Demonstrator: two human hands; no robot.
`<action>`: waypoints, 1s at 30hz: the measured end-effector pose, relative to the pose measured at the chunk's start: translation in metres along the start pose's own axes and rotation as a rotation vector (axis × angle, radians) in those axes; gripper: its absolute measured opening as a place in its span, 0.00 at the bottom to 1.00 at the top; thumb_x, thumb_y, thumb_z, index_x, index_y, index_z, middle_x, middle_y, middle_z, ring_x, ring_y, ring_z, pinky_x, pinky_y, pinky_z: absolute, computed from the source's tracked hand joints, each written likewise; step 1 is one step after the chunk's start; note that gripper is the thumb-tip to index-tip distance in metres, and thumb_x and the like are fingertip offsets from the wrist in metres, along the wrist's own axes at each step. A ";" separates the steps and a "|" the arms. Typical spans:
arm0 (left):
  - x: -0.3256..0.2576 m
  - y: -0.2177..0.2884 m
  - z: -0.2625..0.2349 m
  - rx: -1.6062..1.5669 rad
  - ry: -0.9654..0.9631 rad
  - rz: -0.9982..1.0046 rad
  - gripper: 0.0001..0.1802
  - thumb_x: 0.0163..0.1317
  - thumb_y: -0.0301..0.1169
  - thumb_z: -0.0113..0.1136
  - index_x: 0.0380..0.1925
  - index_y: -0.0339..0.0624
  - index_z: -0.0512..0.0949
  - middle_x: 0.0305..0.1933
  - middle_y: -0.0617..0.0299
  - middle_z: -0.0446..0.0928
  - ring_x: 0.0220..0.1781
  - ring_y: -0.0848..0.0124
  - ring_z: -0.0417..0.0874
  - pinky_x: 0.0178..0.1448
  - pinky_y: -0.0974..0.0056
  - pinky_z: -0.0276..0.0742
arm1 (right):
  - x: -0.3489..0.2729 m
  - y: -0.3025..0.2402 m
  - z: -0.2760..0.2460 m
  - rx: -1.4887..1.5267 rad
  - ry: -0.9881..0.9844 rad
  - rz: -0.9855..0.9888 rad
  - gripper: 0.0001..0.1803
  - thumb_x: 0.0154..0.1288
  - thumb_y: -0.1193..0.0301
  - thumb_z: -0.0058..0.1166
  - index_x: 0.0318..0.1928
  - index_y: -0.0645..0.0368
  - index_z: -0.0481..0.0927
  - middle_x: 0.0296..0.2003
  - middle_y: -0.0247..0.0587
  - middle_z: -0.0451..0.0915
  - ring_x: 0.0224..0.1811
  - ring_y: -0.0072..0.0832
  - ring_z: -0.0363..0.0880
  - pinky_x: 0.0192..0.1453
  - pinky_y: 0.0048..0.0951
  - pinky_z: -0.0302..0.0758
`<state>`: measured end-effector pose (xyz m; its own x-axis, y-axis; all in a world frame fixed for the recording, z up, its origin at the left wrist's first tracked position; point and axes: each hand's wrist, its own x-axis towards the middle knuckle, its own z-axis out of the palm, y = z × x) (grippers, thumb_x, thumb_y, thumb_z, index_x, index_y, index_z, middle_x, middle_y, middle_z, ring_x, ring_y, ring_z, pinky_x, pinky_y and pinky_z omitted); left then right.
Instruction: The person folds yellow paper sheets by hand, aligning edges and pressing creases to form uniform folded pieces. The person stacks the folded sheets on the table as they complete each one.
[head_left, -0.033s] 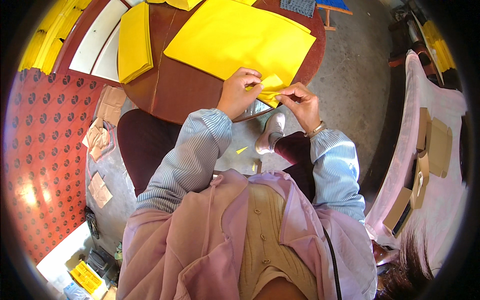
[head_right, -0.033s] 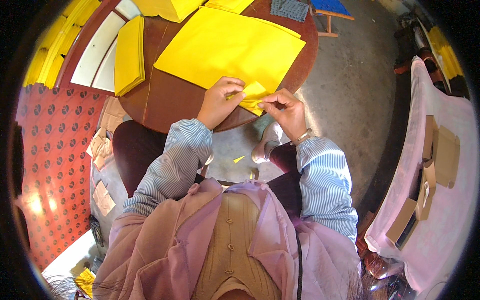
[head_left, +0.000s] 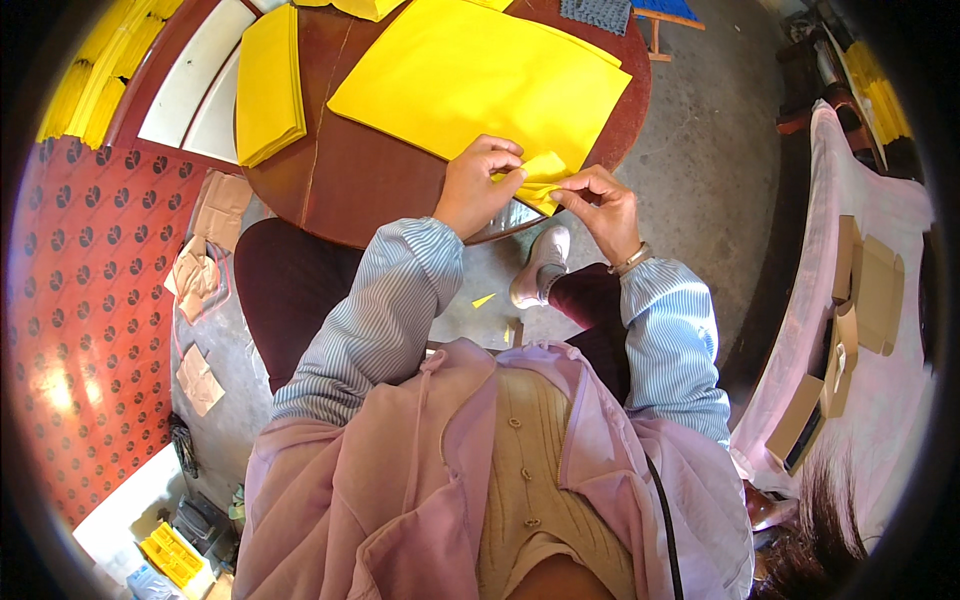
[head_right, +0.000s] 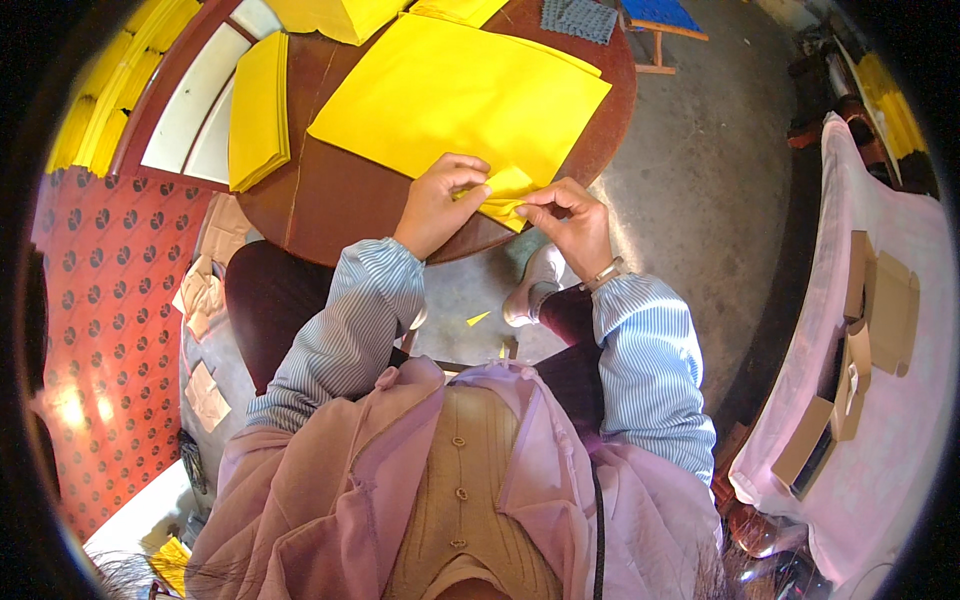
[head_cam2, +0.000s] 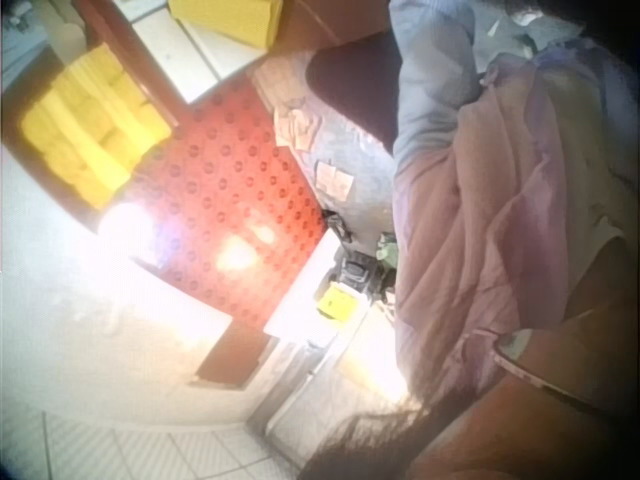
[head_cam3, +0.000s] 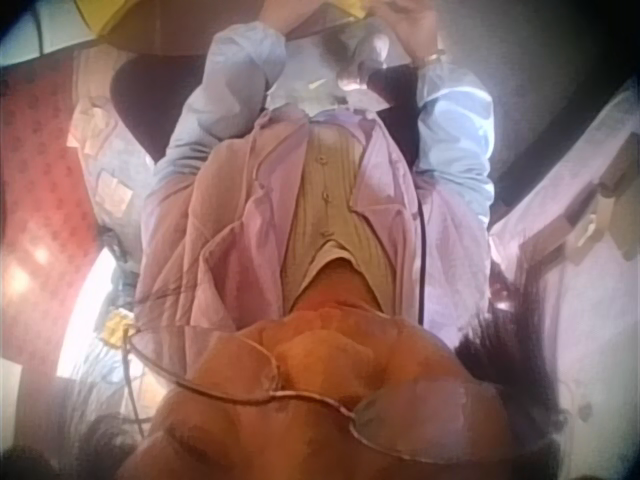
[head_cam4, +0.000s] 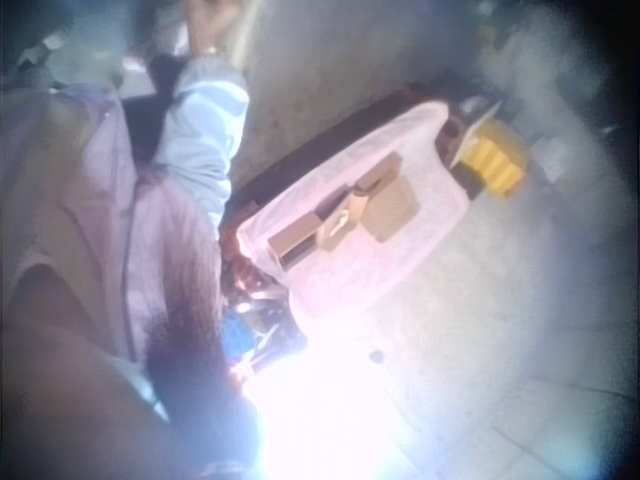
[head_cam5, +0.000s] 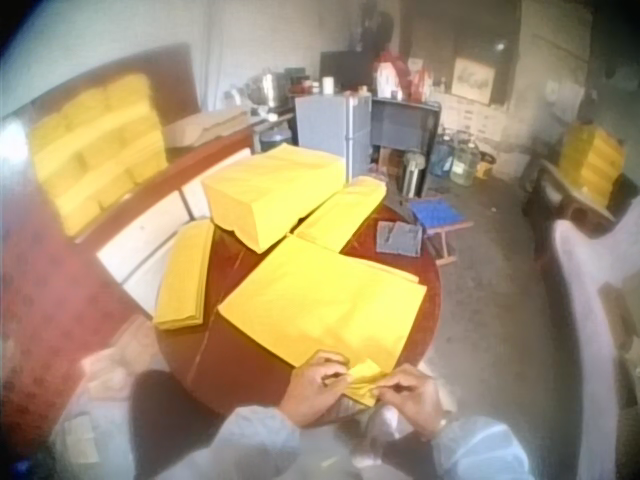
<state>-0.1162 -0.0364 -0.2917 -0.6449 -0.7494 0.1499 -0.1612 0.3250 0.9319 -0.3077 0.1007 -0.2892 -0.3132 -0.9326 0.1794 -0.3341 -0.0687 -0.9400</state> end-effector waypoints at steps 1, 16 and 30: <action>0.000 0.000 -0.001 0.019 -0.023 -0.003 0.11 0.65 0.28 0.71 0.44 0.33 0.89 0.55 0.52 0.84 0.57 0.60 0.87 0.62 0.61 0.83 | 0.000 0.001 0.000 0.030 -0.009 0.031 0.07 0.67 0.77 0.73 0.44 0.64 0.91 0.40 0.35 0.86 0.44 0.23 0.84 0.51 0.25 0.81; -0.001 0.004 0.010 0.021 0.090 -0.018 0.08 0.60 0.27 0.73 0.37 0.33 0.88 0.52 0.53 0.84 0.50 0.61 0.89 0.58 0.62 0.86 | -0.002 -0.010 0.000 -0.095 0.002 -0.073 0.11 0.64 0.79 0.75 0.46 0.62 0.91 0.38 0.33 0.84 0.39 0.20 0.82 0.43 0.24 0.80; -0.003 0.003 -0.004 0.027 -0.069 0.045 0.12 0.59 0.26 0.71 0.44 0.37 0.89 0.57 0.54 0.81 0.60 0.61 0.85 0.64 0.60 0.82 | 0.002 -0.001 0.003 0.076 0.011 0.030 0.07 0.66 0.77 0.74 0.42 0.63 0.91 0.39 0.35 0.87 0.42 0.22 0.84 0.49 0.26 0.80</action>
<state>-0.1114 -0.0355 -0.2884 -0.7018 -0.6923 0.1676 -0.1502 0.3738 0.9153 -0.3052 0.0979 -0.2891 -0.3324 -0.9306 0.1534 -0.2555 -0.0677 -0.9644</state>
